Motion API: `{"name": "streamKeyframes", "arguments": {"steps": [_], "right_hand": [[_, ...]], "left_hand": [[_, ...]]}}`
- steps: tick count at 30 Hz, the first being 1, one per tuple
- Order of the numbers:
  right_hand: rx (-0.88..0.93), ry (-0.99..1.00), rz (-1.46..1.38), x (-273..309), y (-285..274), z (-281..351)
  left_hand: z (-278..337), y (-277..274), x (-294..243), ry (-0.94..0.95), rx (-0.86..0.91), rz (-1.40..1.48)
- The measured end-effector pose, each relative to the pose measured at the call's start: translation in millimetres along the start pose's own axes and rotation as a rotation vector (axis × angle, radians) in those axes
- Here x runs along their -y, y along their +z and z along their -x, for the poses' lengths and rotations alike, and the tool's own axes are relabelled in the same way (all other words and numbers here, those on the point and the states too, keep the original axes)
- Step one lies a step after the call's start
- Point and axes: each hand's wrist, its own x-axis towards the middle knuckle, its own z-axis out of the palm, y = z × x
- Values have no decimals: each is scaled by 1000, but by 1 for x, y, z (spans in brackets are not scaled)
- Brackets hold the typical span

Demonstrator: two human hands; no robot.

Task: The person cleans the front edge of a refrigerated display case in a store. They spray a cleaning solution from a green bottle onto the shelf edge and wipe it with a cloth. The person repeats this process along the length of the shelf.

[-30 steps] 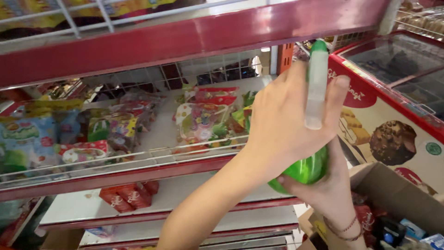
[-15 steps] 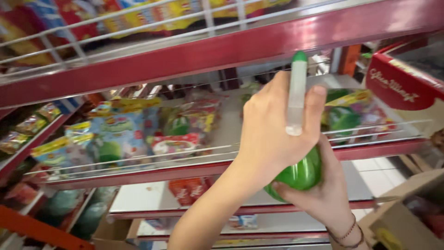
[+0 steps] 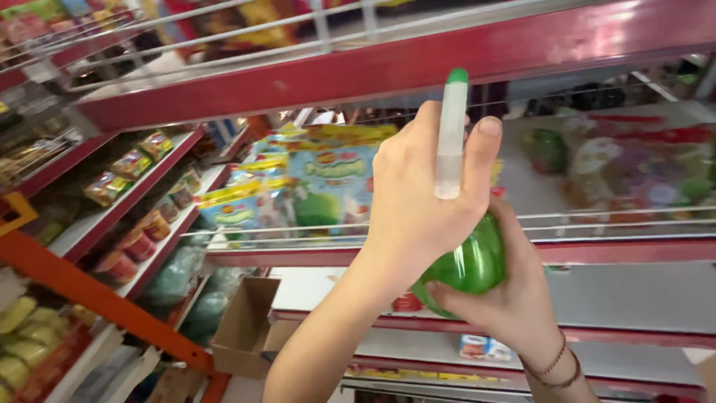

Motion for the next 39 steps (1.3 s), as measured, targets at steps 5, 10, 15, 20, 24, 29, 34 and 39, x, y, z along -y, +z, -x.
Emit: {"name": "streamKeyframes", "arguments": {"steps": [5, 10, 15, 20, 24, 29, 34, 39], "right_hand": [[71, -68, -93, 12, 63, -6], [146, -65, -142, 20, 121, -14], [220, -122, -164, 26, 171, -20], [265, -147, -200, 32, 222, -28], [306, -166, -294, 39, 255, -33], [392, -189, -350, 49, 286, -39], [428, -155, -307, 35, 297, -15], [572, 124, -361, -3, 294, 49]], "left_hand": [[5, -60, 30, -83, -1, -62], [10, -117, 55, -67, -65, -77], [14, -168, 78, -99, -104, -143], [14, -215, 96, -164, -127, -214], [13, -244, 107, -169, -195, -251], [14, -276, 118, -237, -242, -253], [52, -284, 125, -329, -248, -141], [121, -275, 132, -453, -152, -64]]}}
